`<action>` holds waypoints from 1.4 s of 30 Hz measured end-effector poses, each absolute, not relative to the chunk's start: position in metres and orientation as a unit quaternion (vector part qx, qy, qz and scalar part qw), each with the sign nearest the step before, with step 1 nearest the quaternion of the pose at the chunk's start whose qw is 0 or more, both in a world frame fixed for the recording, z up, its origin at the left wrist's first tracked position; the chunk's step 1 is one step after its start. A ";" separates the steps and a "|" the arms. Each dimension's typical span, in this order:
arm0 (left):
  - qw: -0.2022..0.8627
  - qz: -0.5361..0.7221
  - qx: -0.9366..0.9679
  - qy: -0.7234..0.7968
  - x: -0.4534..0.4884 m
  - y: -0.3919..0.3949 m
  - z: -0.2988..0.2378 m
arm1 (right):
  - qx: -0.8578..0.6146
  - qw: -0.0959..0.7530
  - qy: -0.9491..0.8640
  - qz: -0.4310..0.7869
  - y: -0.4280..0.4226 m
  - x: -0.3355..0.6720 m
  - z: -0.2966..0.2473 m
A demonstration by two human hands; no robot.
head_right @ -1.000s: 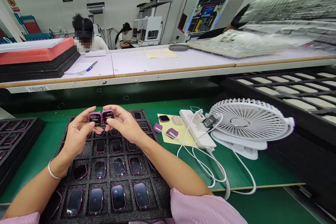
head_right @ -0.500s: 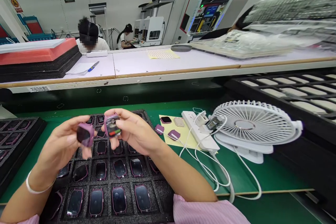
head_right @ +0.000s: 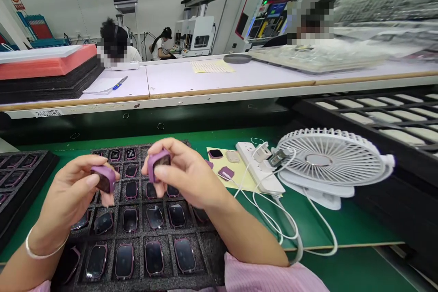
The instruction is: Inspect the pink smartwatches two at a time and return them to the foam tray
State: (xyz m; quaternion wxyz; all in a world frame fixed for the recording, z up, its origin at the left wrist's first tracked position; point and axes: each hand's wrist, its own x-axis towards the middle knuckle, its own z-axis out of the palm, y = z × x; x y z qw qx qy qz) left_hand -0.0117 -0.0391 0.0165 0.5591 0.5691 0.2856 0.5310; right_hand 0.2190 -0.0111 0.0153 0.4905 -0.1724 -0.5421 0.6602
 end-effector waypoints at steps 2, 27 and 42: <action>0.528 0.539 0.566 0.332 -0.008 -0.022 0.009 | -0.219 0.516 -0.532 0.635 0.017 0.214 0.004; 0.097 0.131 0.836 0.523 0.006 0.115 -0.079 | -0.522 0.166 -0.810 0.210 0.134 0.235 -0.091; 0.019 -0.019 0.720 0.694 -0.125 0.046 -0.074 | -0.689 0.082 -0.699 0.173 0.127 0.253 -0.075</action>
